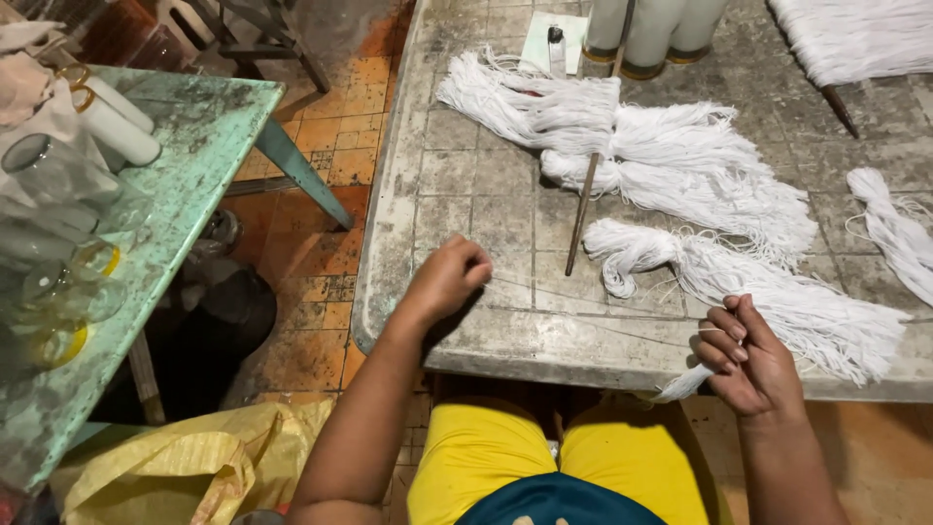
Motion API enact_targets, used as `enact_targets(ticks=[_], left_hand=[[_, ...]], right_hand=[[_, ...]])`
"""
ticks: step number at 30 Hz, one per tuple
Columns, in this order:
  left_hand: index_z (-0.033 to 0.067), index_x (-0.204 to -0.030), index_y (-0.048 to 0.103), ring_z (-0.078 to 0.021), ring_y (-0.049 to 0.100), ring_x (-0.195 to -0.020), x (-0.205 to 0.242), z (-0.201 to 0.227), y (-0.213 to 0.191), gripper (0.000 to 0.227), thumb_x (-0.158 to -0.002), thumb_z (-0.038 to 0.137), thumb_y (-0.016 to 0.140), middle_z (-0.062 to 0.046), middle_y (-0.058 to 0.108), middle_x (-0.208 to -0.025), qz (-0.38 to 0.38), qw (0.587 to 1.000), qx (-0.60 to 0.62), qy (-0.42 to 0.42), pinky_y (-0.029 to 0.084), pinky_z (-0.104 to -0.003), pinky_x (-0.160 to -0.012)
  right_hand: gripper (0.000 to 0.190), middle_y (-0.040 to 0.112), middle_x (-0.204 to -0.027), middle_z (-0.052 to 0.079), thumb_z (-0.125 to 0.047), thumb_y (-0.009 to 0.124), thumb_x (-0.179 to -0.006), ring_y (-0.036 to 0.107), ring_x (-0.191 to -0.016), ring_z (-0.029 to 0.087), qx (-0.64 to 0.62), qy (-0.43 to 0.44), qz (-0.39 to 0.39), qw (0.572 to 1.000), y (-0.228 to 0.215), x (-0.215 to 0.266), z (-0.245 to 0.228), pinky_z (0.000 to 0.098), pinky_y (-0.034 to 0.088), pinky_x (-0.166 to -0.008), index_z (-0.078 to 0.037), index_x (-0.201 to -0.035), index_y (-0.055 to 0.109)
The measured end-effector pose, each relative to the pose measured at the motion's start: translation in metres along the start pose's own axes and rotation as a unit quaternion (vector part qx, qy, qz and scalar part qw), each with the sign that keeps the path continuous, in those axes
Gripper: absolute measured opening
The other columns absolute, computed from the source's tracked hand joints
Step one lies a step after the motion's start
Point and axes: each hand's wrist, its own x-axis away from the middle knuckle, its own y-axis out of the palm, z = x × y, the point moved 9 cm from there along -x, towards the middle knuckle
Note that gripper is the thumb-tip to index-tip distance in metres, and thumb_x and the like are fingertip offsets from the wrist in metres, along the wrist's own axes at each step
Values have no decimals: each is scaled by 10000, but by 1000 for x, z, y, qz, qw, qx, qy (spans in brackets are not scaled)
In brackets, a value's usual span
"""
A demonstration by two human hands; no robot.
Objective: The person is tying knots in bundles of white cotton candle wicks to prepare them for use.
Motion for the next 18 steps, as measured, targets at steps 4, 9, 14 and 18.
enact_targets(ticks=[4,9,14,18], left_hand=[[133,-975,660,-190,620,-1008,-10,-17,-11,168,-1012,261,558,-31,618,-1135,1,999,7,41,480,-361,-914],[138,-1023,612,-161,616,-996,-18,-33,-28,147,-1037,253,521,-28,590,-1187,44,999,-18,13,527,-388,-945],[130,-1014,618,-223,600,-847,-40,-47,-40,170,-1055,271,534,-33,581,-1085,108,987,-84,81,452,-382,-670],[100,-1108,761,-225,685,-998,-37,-55,-58,205,-968,222,674,-36,696,-1117,146,989,6,39,565,-377,-926]], right_hand=[[151,376,-637,-105,-255,553,-1105,274,-442,-15,65,-15,19,998,2,1,2,140,248,-405,-159,-990,546],[132,413,-623,-60,-221,602,-1062,343,-452,34,237,-7,110,965,-10,5,4,171,299,-395,-97,-1018,600],[160,578,-771,137,-208,610,-1074,485,-575,209,510,7,177,842,28,23,15,368,466,-536,-56,-1074,660],[169,526,-590,125,-236,647,-1027,485,-444,225,546,-28,150,824,49,23,17,363,403,-383,-68,-1003,656]])
